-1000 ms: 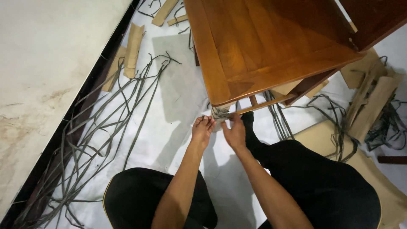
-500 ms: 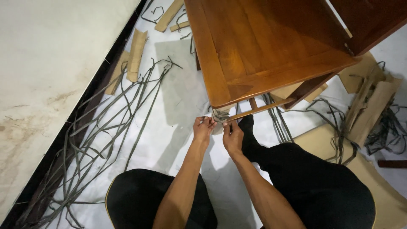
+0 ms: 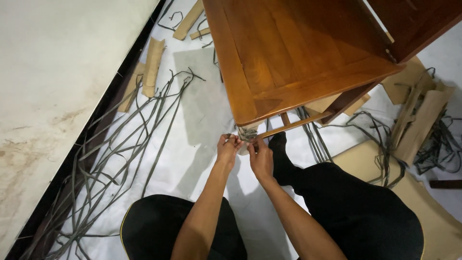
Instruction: Wrapping the legs of a wooden chair with cardboard and plastic ties for protection.
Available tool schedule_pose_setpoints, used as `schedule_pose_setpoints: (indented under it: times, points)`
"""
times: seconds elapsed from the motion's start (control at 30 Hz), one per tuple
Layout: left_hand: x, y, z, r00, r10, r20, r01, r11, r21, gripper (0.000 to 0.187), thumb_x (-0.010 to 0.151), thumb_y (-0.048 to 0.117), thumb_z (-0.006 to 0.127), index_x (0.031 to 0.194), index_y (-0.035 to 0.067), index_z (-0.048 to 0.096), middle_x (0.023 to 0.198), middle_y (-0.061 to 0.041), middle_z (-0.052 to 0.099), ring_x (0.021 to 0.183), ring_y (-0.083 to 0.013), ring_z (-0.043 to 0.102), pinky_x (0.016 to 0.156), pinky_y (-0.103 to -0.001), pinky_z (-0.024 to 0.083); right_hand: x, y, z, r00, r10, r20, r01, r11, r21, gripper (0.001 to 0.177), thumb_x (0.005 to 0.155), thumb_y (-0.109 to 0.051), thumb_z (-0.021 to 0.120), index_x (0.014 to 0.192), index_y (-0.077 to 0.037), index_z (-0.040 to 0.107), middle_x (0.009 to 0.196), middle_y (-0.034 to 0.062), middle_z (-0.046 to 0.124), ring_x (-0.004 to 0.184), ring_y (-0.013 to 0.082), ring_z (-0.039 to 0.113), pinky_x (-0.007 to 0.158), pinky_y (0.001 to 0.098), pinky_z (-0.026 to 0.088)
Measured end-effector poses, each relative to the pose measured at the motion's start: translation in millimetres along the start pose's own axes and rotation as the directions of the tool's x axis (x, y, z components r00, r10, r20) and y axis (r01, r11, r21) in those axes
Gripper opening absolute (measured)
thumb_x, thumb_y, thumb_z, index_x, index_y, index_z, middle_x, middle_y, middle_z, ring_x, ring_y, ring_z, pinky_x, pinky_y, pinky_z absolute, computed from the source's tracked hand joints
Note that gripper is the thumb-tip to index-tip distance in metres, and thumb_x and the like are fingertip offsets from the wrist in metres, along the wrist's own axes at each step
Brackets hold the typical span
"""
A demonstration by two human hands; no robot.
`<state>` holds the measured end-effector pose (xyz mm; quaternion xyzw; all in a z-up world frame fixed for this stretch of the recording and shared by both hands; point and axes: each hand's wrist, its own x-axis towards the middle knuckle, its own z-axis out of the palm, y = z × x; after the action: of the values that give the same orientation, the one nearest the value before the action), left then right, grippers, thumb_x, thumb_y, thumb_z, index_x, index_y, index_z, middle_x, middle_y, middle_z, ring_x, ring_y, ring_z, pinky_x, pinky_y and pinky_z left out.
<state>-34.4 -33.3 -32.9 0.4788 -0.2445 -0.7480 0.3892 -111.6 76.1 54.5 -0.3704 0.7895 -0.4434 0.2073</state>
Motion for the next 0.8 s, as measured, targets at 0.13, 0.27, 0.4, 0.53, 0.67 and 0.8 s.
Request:
schedule_pose_setpoints:
  times: [0.13, 0.27, 0.4, 0.53, 0.67, 0.8]
  points:
    - [-12.0, 4.7, 2.3, 1.0, 0.013, 0.006, -0.013, 1.0, 0.022, 0.006, 0.107, 0.012, 0.05, 0.109, 0.007, 0.048, 0.089, -0.005, 0.059, 0.073, -0.0102, 0.067, 0.08, -0.03, 0.067, 4.9, 13.1, 5.1, 1.0, -0.01, 0.003, 0.01, 1.0, -0.027, 0.009, 0.099, -0.015, 0.063, 0.094, -0.009, 0.068, 0.079, 0.0101, 0.077, 0.082, 0.0317, 0.075, 0.074, 0.0435, 0.058]
    - [-14.3, -0.8, -3.5, 0.983, 0.173, 0.064, -0.181, 0.971, 0.157, 0.008, 0.107, 0.011, 0.05, 0.107, 0.004, 0.048, 0.089, -0.009, 0.059, 0.076, -0.0132, 0.066, 0.079, -0.032, 0.067, 0.3, 11.7, 4.8, 1.0, -0.016, 0.006, 0.017, 0.999, -0.052, 0.014, 0.099, -0.017, 0.062, 0.089, -0.009, 0.068, 0.073, 0.0098, 0.075, 0.078, 0.0328, 0.074, 0.071, 0.0442, 0.056]
    - [-14.9, -5.1, -10.3, 0.921, 0.358, 0.151, -0.375, 0.716, 0.589, 0.01, 0.104, 0.017, 0.059, 0.104, 0.007, 0.056, 0.085, -0.012, 0.073, 0.075, -0.0209, 0.075, 0.072, -0.036, 0.064, 5.5, 35.4, 19.2, 1.0, 0.021, -0.02, -0.02, 0.999, 0.03, 0.011, 0.098, -0.014, 0.064, 0.09, -0.011, 0.071, 0.07, 0.0056, 0.075, 0.074, 0.0264, 0.074, 0.069, 0.039, 0.057]
    - [-46.5, 6.2, 1.2, 0.88, 0.444, 0.168, -0.447, 0.658, 0.606, 0.011, 0.098, 0.007, 0.066, 0.1, 0.005, 0.055, 0.087, -0.019, 0.072, 0.077, -0.029, 0.073, 0.071, -0.039, 0.06, 3.5, 41.0, 26.3, 0.997, 0.074, -0.032, -0.07, 0.991, 0.113, 0.009, 0.095, -0.014, 0.064, 0.09, -0.013, 0.071, 0.071, 0.005, 0.075, 0.077, 0.0263, 0.073, 0.07, 0.0397, 0.056]
    - [-60.7, 12.2, 5.9, 0.874, 0.465, 0.144, -0.434, 0.61, 0.663, 0.018, 0.089, 0.006, 0.074, 0.097, 0.008, 0.059, 0.089, -0.016, 0.074, 0.084, -0.0311, 0.074, 0.072, -0.04, 0.061, 4.2, 49.4, 30.7, 0.994, 0.107, -0.027, -0.101, 0.978, 0.181, 0.008, 0.093, -0.015, 0.065, 0.091, -0.012, 0.073, 0.071, 0.0065, 0.075, 0.076, 0.0258, 0.072, 0.07, 0.0388, 0.055]
    - [-60.1, 10.4, 8.5, 0.894, 0.439, 0.087, -0.363, 0.597, 0.716, 0.022, 0.087, 0.009, 0.076, 0.101, 0.01, 0.059, 0.092, -0.014, 0.076, 0.093, -0.0312, 0.074, 0.077, -0.039, 0.061, -3.1, 34.6, 21.1, 0.986, 0.163, -0.013, -0.157, 0.965, 0.209, 0.008, 0.092, -0.016, 0.066, 0.09, -0.015, 0.074, 0.071, 0.0041, 0.075, 0.074, 0.0224, 0.071, 0.069, 0.0376, 0.055]
